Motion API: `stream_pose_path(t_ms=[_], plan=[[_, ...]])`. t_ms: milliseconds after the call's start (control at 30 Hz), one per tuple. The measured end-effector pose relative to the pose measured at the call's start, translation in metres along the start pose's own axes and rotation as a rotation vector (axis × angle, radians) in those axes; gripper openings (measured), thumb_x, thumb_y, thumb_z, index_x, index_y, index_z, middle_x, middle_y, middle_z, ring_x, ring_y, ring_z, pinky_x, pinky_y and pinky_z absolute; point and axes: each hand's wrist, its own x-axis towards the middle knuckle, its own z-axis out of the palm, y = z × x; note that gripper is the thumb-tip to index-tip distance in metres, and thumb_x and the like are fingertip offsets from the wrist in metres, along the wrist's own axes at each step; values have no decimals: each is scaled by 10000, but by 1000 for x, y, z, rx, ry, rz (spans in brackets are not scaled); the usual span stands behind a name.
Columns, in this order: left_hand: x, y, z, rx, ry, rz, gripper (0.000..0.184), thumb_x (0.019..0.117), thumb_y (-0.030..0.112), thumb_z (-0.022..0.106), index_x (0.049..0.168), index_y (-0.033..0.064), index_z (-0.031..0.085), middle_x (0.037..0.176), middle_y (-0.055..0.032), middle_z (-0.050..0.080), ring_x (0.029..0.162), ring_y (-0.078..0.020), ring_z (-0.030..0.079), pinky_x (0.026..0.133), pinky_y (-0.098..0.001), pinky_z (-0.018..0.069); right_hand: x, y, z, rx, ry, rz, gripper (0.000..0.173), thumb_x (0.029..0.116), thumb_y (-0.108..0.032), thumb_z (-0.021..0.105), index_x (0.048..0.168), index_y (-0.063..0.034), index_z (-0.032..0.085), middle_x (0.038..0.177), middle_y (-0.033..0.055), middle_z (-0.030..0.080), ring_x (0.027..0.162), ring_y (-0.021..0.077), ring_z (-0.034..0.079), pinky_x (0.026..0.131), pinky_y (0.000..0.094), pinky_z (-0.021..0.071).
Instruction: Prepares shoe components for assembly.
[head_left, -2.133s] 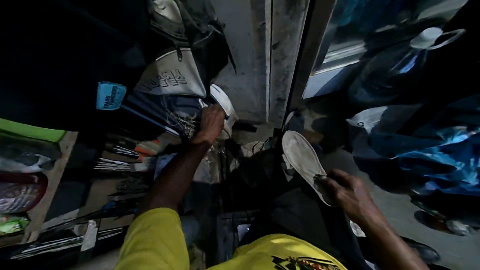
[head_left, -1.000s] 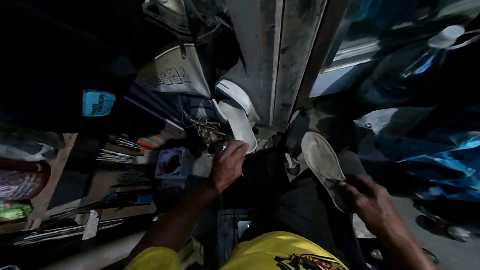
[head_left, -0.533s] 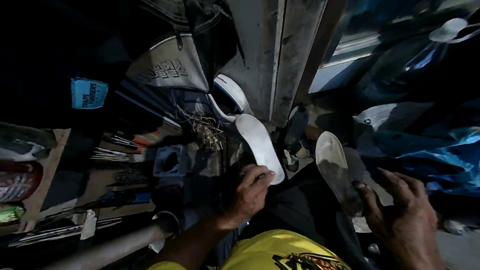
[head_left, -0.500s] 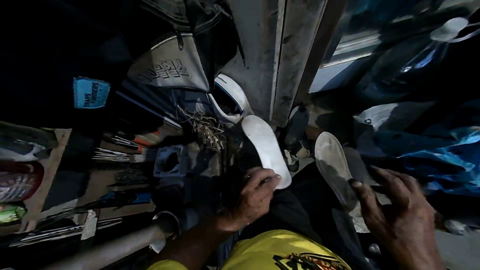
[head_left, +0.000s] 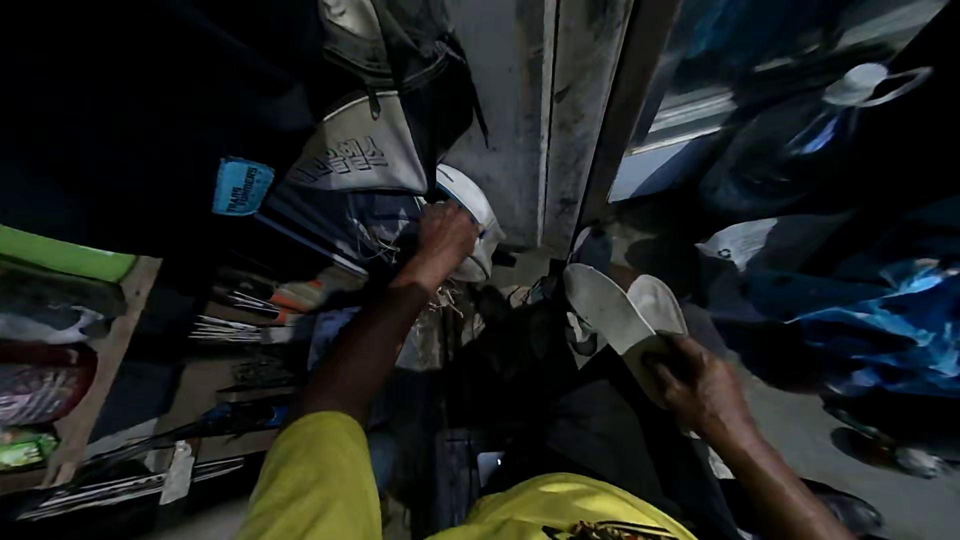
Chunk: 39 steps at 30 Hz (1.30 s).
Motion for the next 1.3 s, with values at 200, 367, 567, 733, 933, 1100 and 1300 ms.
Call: stream_pose_path(t_ms=[200,367,567,733,933,1100,1300], plan=[[21,7,19,177,-190,-22,349,1010,341,597,1049,19,728,1081,-198,715,1095,-387,651,1065,-619,376,-4,7,1,74,48,9,367,973,-79,602,1323,25,619,1195,237,684,1069,336,687,952,535,536],[6,-20,24,-35,-14,-6,251,999,193,561,1050,25,741,1091,-199,715,1096,-394,657,1041,-649,401,-7,13,-5,235,56,29,340,961,-126,597,1272,4,641,1028,140,694,864,144,663,788,350,558],[-15,-18,27,-86,66,22,283,1011,244,562,1124,42,726,1135,-195,695,1109,-382,647,1049,-633,400,-19,15,-3,474,340,132,294,954,-99,640,1228,5,626,963,61,663,818,64,648,746,256,573],[-52,44,75,-416,69,69,307,1041,218,549,1239,31,692,1232,-199,667,1150,-354,647,1016,-571,491,-40,34,-8,71,400,138,351,931,-281,660,1096,29,662,1346,291,501,1251,412,498,1024,558,444],[-41,127,219,-749,-494,87,340,1024,203,609,1312,29,654,1309,-195,647,1231,-317,619,1076,-507,485,-85,35,-41,67,364,260,301,938,-175,655,1167,19,637,1085,170,671,944,207,674,802,379,579],[-7,182,285,-763,-655,83,349,996,245,634,1278,41,664,1231,-200,681,1160,-333,654,1022,-552,513,-118,38,-49,328,439,434,317,864,-163,682,1147,-29,629,959,2,699,778,34,677,650,233,596],[23,225,336,-849,-712,-75,376,1020,180,607,1333,-29,607,1315,-265,619,1245,-380,588,1070,-542,464,-135,34,-31,459,527,522,567,828,-139,744,1287,62,479,1077,40,688,902,57,705,764,232,630]])
